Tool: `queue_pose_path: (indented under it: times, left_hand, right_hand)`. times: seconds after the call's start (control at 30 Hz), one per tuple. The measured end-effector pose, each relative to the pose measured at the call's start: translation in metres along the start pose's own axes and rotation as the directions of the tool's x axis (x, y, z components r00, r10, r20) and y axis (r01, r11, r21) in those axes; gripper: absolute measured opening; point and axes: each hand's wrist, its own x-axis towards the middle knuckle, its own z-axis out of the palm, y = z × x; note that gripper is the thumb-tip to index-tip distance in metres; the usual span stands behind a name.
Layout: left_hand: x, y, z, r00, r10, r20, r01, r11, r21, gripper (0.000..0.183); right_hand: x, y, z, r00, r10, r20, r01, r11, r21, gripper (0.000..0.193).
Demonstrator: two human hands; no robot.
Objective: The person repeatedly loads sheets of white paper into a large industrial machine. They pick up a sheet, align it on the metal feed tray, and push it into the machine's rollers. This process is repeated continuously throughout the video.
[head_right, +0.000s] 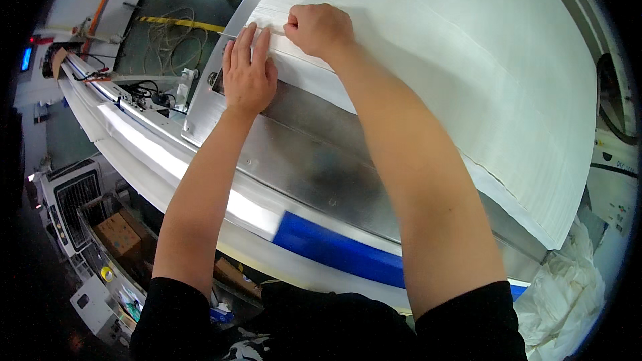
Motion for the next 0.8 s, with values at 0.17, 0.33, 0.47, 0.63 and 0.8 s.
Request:
queue_pose_path:
  times: [0.17,0.33,0.47,0.63,0.8]
  left_hand:
    - [-0.008,-0.008,0.004,1.000,0.023,0.022,-0.023,0.999,-0.024,0.051]
    - [-0.011,-0.014,0.003,0.999,0.040,0.010,-0.040,0.999,-0.017,0.046]
    - [-0.014,-0.016,-0.005,0.998,0.061,-0.010,-0.061,0.998,0.013,0.037]
    - [-0.007,-0.020,-0.023,0.979,0.197,0.061,-0.199,0.979,0.039,0.028]
    - [0.003,-0.035,-0.038,0.917,0.283,0.281,-0.287,0.957,-0.029,0.022]
  right_hand:
    - [0.000,0.003,0.003,1.000,-0.009,-0.019,0.008,0.997,-0.076,0.019]
    - [0.000,0.003,0.004,0.999,-0.020,-0.031,0.018,0.996,-0.084,0.019]
    - [-0.001,0.002,-0.003,1.000,-0.011,-0.012,0.011,0.998,-0.055,0.019]
    - [-0.025,-0.005,-0.018,0.999,-0.035,-0.031,0.038,0.995,0.097,0.020]
    - [-0.146,0.010,-0.043,0.995,0.086,-0.046,-0.089,0.993,-0.072,0.022]
